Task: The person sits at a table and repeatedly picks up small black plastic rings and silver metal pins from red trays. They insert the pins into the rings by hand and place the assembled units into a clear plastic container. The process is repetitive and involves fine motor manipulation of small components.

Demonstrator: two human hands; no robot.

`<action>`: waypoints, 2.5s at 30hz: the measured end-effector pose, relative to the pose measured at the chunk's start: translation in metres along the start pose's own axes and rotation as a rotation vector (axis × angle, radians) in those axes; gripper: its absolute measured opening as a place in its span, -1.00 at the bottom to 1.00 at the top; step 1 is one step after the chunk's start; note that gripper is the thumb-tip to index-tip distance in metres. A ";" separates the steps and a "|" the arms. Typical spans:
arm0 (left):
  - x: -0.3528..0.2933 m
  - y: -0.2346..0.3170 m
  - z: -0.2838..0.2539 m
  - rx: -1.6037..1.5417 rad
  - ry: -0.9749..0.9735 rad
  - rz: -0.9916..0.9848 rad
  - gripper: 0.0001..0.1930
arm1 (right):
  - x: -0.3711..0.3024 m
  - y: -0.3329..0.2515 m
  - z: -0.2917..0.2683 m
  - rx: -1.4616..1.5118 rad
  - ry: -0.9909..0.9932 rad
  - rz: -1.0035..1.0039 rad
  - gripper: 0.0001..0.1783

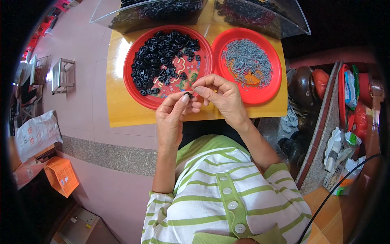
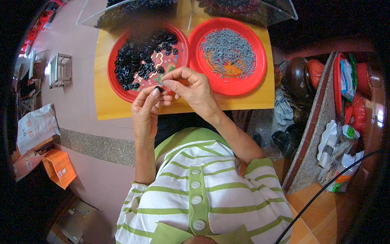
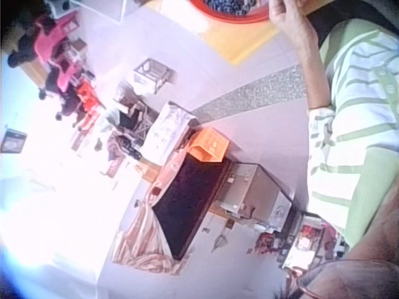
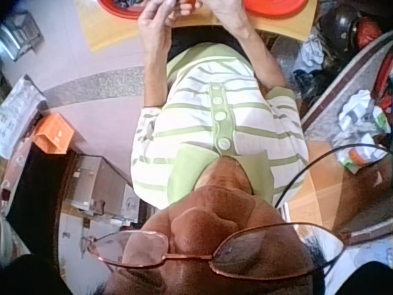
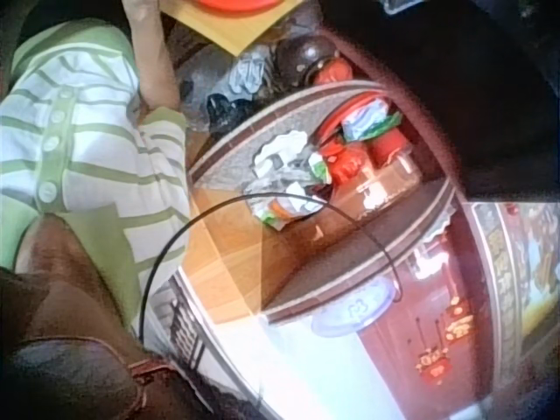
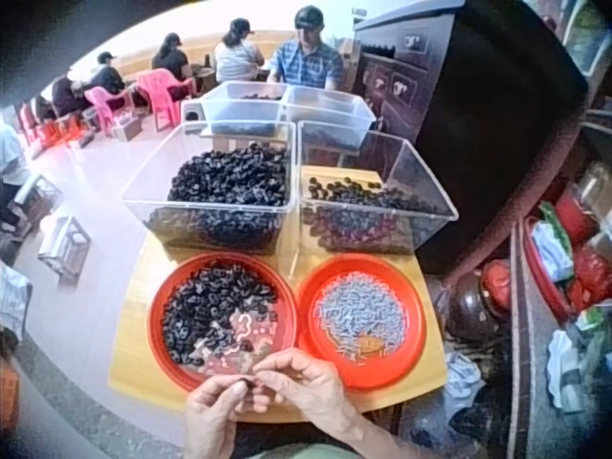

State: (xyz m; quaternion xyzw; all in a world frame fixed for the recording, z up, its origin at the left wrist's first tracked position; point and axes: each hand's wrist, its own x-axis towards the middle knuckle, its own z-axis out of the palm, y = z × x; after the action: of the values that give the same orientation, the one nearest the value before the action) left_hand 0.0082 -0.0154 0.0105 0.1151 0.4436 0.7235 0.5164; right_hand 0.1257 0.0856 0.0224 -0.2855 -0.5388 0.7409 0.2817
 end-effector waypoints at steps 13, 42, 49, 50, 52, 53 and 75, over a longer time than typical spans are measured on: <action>0.003 0.000 -0.002 0.008 0.018 0.026 -0.87 | 0.002 0.009 0.007 -0.098 -0.007 -0.099 -0.88; -0.013 0.011 -0.051 -0.067 0.048 0.043 -0.87 | 0.064 0.033 0.054 -0.871 -0.208 -0.419 -0.82; -0.020 0.009 -0.060 -0.065 0.083 0.052 -0.87 | 0.070 0.043 0.065 -1.031 -0.204 -0.497 -0.85; -0.021 0.009 -0.060 -0.064 0.090 0.050 -0.87 | 0.070 0.043 0.065 -1.033 -0.207 -0.504 -0.85; -0.021 0.010 -0.060 -0.067 0.091 0.060 -0.87 | 0.067 0.038 0.066 -1.032 -0.221 -0.465 -0.88; -0.021 0.011 -0.060 -0.068 0.092 0.065 -0.87 | 0.065 0.035 0.065 -1.031 -0.228 -0.445 -0.90; 0.003 0.018 -0.013 0.162 0.079 0.157 -0.89 | 0.024 -0.006 0.005 0.053 -0.134 -0.038 -0.75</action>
State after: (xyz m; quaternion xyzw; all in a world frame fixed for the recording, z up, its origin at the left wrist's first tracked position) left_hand -0.0124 -0.0207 0.0158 0.1624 0.5101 0.7276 0.4291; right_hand 0.1062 0.1015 0.0262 -0.2172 -0.5421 0.7668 0.2664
